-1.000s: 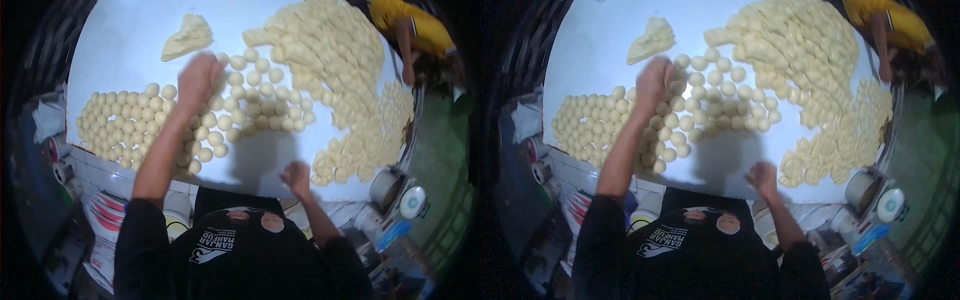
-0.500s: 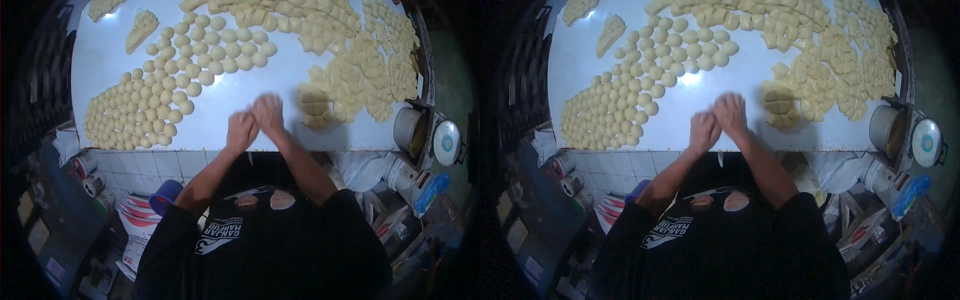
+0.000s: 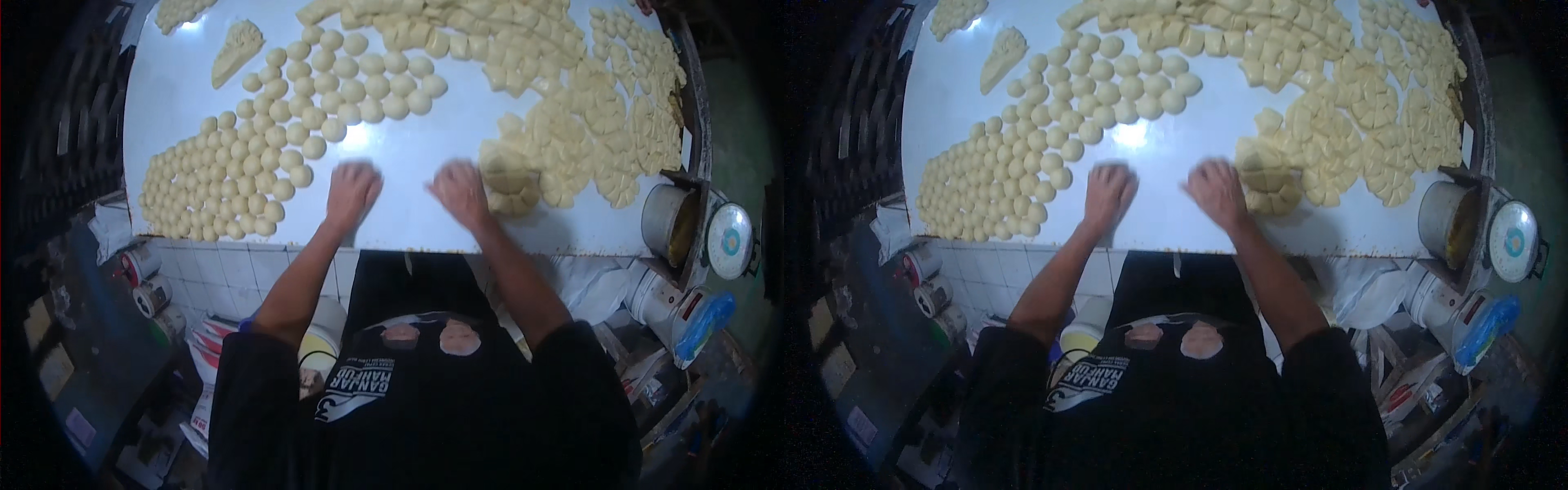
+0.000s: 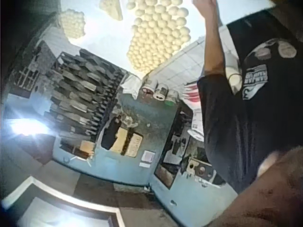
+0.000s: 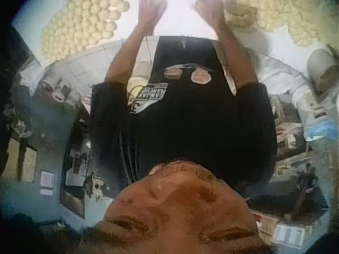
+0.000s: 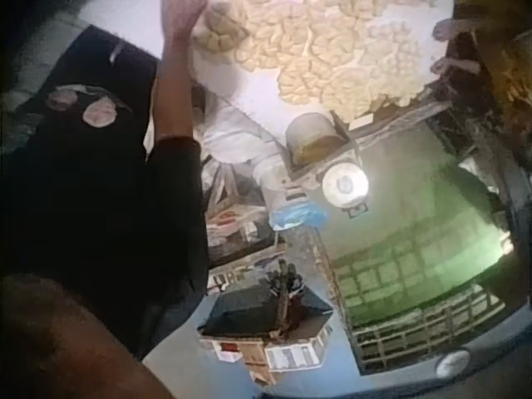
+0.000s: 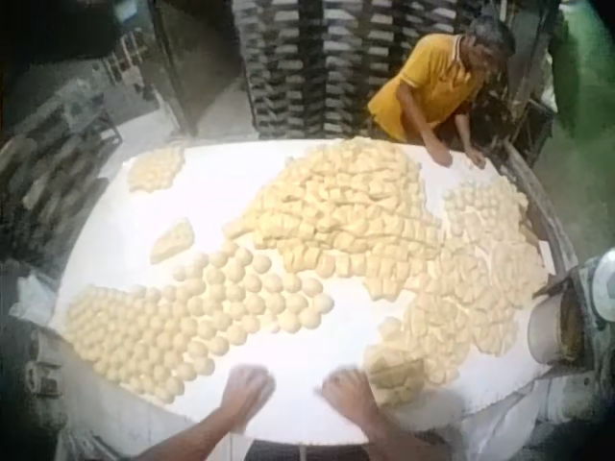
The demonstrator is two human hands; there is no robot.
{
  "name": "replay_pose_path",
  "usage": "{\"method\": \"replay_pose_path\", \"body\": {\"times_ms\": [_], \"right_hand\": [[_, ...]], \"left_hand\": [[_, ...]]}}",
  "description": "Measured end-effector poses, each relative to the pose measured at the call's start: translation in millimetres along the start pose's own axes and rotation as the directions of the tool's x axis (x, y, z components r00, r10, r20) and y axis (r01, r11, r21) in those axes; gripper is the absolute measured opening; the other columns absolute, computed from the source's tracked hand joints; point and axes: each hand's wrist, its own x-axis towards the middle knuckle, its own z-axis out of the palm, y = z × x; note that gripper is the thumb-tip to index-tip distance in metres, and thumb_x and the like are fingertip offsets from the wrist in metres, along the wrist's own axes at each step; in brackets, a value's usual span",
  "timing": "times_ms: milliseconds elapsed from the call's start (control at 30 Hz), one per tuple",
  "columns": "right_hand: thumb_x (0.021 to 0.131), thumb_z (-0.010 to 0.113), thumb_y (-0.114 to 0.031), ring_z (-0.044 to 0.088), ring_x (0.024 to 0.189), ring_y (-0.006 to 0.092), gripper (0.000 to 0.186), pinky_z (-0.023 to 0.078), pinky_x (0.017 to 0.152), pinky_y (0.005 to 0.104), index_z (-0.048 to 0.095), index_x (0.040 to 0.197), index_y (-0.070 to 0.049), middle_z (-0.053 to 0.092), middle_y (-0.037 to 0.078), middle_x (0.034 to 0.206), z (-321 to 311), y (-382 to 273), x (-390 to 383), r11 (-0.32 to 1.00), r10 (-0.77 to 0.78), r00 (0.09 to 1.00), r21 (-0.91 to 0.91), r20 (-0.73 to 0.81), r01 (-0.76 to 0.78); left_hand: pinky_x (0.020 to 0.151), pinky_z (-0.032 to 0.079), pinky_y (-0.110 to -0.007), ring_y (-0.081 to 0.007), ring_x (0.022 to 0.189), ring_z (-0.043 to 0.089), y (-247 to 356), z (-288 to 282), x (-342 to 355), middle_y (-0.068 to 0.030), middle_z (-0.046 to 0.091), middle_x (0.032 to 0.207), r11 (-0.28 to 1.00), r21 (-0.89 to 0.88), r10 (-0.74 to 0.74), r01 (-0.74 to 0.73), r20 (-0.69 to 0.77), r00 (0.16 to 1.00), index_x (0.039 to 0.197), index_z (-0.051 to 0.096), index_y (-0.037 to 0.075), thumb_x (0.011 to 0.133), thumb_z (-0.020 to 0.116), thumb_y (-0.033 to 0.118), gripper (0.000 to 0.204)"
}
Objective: The person rolls small pieces of dough by hand on a white table to form spheres and places them in a large cluster next to the remaining unshaped dough.
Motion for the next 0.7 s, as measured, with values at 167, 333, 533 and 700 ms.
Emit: {"method": "replay_pose_path", "body": {"times_ms": [167, 333, 533, 700], "right_hand": [[0.084, 0.087, -0.028, 0.061, 0.107, 0.0337, 0.029, 0.048, 0.094, 0.049, 0.07, 0.1, -0.01, 0.063, 0.01, 0.109, 14, -48, -17, 0.993, 0.08, 0.993, 0.091, -0.085, -0.072], [0.089, 0.085, -0.023, 0.061, 0.103, 0.0357, 0.026, 0.048, 0.088, 0.0504, 0.068, 0.1, -0.007, 0.063, 0.013, 0.104, -6, -7, 10, 0.995, 0.063, 0.996, 0.082, -0.059, -0.059], [0.088, 0.085, -0.02, 0.062, 0.117, 0.0392, 0.045, 0.049, 0.1, 0.0526, 0.066, 0.128, -0.007, 0.064, 0.015, 0.126, -2, -40, -35, 0.978, 0.142, 0.98, 0.171, -0.142, -0.117], [0.09, 0.083, -0.018, 0.06, 0.133, 0.0409, 0.061, 0.045, 0.116, 0.054, 0.06, 0.146, -0.007, 0.063, 0.019, 0.142, -58, -7, 43, 0.838, 0.432, 0.853, 0.221, 0.293, -0.5]], "left_hand": [[0.1, 0.048, -0.052, -0.039, 0.114, 0.062, 43, 30, -25, -0.0139, 0.068, 0.114, 0.982, -0.181, -0.066, 0.046, -0.107, 0.992, 0.108, 0.071, 0.007, 0.092, 0.08, 0.013, 0.019], [0.098, 0.048, -0.053, -0.0396, 0.113, 0.06, -12, -1, -5, -0.0139, 0.067, 0.116, 0.992, 0.002, -0.128, 0.129, -0.068, 0.989, 0.109, 0.07, 0.008, 0.094, 0.08, 0.02, 0.021], [0.105, 0.047, -0.055, -0.0415, 0.116, 0.06, 11, -1, -25, -0.0178, 0.064, 0.124, 0.981, -0.192, -0.006, -0.012, -0.095, 0.995, 0.127, 0.068, 0.007, 0.093, 0.079, 0.013, 0.037], [0.101, 0.052, -0.05, -0.04, 0.107, 0.064, -17, -19, -3, -0.0159, 0.065, 0.123, 0.949, -0.31, 0.094, -0.056, 0.111, 0.989, 0.132, 0.067, 0.006, 0.09, 0.077, 0.009, 0.043]]}}
